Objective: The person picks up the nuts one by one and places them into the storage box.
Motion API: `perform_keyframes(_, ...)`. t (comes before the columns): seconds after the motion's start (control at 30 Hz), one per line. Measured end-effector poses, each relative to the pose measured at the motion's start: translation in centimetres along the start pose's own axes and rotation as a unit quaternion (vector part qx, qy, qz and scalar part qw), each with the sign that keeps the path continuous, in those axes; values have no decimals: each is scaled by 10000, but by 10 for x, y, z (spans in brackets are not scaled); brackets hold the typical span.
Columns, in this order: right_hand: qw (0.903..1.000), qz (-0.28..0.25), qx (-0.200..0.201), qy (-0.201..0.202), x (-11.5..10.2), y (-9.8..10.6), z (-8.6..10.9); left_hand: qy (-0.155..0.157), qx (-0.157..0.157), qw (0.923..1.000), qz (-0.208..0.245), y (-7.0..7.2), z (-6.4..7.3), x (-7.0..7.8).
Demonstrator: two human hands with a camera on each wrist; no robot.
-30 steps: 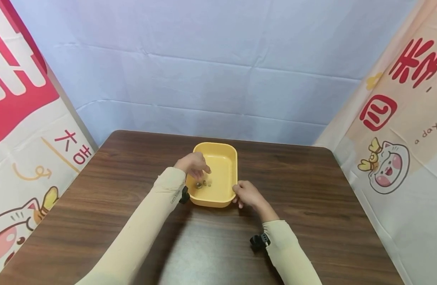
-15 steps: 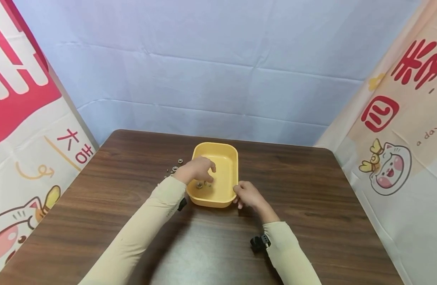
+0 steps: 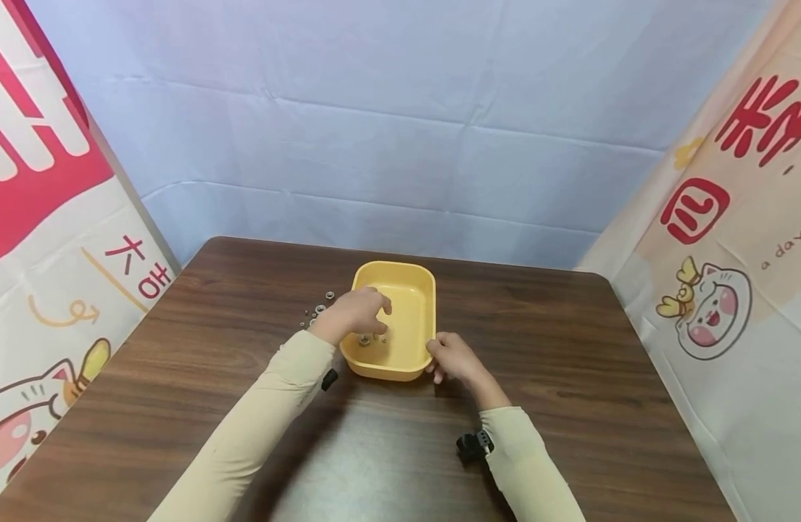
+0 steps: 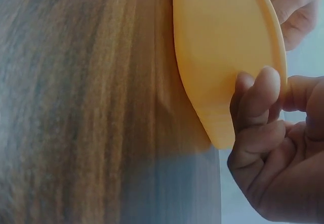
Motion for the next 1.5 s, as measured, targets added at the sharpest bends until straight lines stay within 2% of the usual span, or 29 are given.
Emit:
perform_keyframes(0.33, 9969, -666, -193, -371, -4, 0, 1, -35, 547, 9984, -150, 1, 12, -10)
perform_keyframes(0.5, 9969, -666, -86, -416, -5, 1, 0, -13, 705, 9973, -199, -1, 15, -15)
perform_keyframes(0.77, 9975, -521, -98, -461, -5, 5, -1, 91, 724, 9973, -119, -7, 21, -24)
perform_keyframes(0.9, 9975, -500, -208, -460, -12, 6, 6, 180, 776, 9968, 17, -7, 25, -33)
perform_keyframes(1.0, 9977, -468, -262, -426, -22, 5, 15, 236, 943, 9953, 38, -6, 28, -41)
perform_keyframes(1.2, 9978, -506, -317, -296, -31, 3, 23, 298, 1176, 9926, -68, -7, 35, -55)
perform_keyframes(1.37, 9973, -549, -250, -413, -27, 4, 18, 337, 1303, 9909, -67, -8, 41, -62)
perform_keyframes(1.5, 9967, -598, -261, -484, -12, 3, 5, 428, 1377, 9895, -69, -10, 47, -69)
Point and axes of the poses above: each hand's wrist, its own z-axis away from the middle knuckle, its own y-axis out of the back of the hand, x = y × z, the point moved 2 cm from there along -z, towards the middle knuckle, and after that the axes turned 10 degrees about -y, right-handed, at the moved point
